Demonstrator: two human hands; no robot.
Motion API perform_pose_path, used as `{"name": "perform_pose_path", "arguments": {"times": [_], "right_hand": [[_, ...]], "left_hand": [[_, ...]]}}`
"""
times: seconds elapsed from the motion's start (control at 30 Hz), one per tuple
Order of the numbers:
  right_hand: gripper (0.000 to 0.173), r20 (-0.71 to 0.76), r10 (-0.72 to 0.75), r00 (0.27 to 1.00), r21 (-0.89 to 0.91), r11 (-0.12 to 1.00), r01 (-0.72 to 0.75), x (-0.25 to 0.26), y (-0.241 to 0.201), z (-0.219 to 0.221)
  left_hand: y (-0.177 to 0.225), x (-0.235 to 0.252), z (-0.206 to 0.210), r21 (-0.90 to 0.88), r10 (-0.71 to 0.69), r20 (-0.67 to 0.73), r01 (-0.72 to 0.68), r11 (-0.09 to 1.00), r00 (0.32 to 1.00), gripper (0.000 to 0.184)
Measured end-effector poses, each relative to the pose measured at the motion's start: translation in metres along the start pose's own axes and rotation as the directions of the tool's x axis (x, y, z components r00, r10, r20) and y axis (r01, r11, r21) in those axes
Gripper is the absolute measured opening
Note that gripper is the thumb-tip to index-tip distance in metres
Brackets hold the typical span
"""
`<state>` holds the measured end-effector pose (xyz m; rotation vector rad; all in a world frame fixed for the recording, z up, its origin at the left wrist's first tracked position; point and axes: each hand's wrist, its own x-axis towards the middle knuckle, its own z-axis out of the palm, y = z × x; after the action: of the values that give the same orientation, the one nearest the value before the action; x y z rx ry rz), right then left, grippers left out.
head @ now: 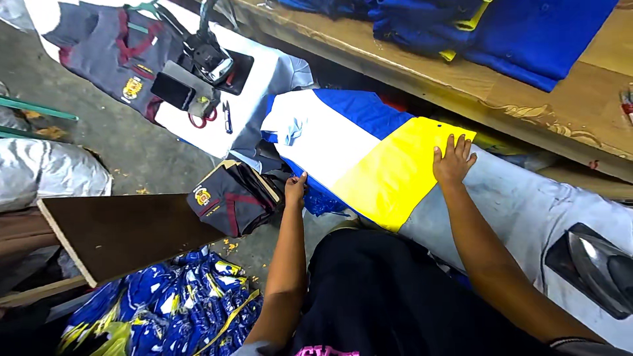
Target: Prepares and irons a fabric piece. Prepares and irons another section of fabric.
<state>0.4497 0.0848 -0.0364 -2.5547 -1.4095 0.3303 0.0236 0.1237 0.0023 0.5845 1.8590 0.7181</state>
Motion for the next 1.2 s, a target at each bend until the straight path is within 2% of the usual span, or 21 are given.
{"name": "perform_pose_path", "arguments": {"times": [0.1,0.23,0.37,0.43,0.53,0.63,0.73,0.77,0.83,0.9,0.93,1.0,1.07,1.2], "right_hand": [[0.064,-0.003,0.008,1.000,-0.017,1.000,-0.008,-0.005,-0.001,0.003],[0.062,0.009,0.018,1.000,0.006,1.000,-0.018,-0.039,-0.020,0.003],[0.064,0.084,-0.014,0.996,-0.007,1.000,0.015,-0.088,-0.045,0.003],[0.063,0.104,-0.030,0.994,0.011,1.000,0.029,-0.103,-0.046,0.000],[0.059,0.106,-0.053,0.993,0.069,0.997,0.046,-0.106,-0.039,-0.016],[0.055,0.034,-0.104,0.994,0.110,0.989,0.100,-0.092,-0.029,-0.022],[0.059,0.020,-0.199,0.980,0.065,0.978,0.197,-0.073,-0.015,-0.010],[0.061,0.018,-0.227,0.974,0.039,0.973,0.226,-0.066,-0.009,-0.002],[0.065,0.022,-0.240,0.971,0.000,0.971,0.240,-0.056,0.005,0.009],[0.067,0.023,-0.216,0.976,-0.020,0.976,0.216,-0.052,0.015,0.011],[0.067,0.029,-0.204,0.979,-0.020,0.979,0.204,-0.051,0.017,0.010],[0.068,0.038,-0.183,0.982,-0.014,0.983,0.183,-0.056,0.017,0.007],[0.068,0.015,-0.177,0.984,-0.010,0.984,0.177,-0.064,0.018,0.002],[0.067,0.017,-0.144,0.989,-0.005,0.990,0.144,-0.085,0.027,0.002]], "left_hand": [[-0.002,0.004,-0.006,0.058,0.063,-0.006,-0.063,0.996,0.998,0.032],[0.005,0.015,-0.038,0.268,0.149,-0.077,-0.123,0.955,0.986,0.035],[-0.007,0.044,-0.060,0.306,0.101,-0.087,-0.070,0.950,0.991,0.039],[-0.001,0.043,-0.061,0.321,0.100,-0.076,-0.071,0.945,0.992,0.049],[0.017,0.028,-0.050,0.407,0.250,-0.082,-0.197,0.892,0.965,0.059],[0.033,-0.001,-0.025,0.534,0.452,0.079,-0.420,0.734,0.889,0.053],[0.034,-0.051,0.017,0.551,0.468,0.448,-0.647,0.527,0.762,0.043],[0.029,-0.070,0.032,0.529,0.438,0.569,-0.717,0.454,0.696,0.039],[0.010,-0.100,0.055,0.440,0.371,0.773,-0.856,0.273,0.515,0.037],[-0.010,-0.119,0.069,0.329,0.303,0.884,-0.934,0.141,0.356,0.037],[-0.019,-0.125,0.074,0.295,0.272,0.910,-0.950,0.101,0.312,0.038],[-0.034,-0.135,0.083,0.271,0.224,0.937,-0.962,0.024,0.269,0.042],[-0.049,-0.145,0.092,0.307,0.179,0.939,-0.951,-0.045,0.295,0.044],[-0.082,-0.154,0.105,0.409,0.333,0.878,-0.900,-0.152,0.343,0.031]]}}
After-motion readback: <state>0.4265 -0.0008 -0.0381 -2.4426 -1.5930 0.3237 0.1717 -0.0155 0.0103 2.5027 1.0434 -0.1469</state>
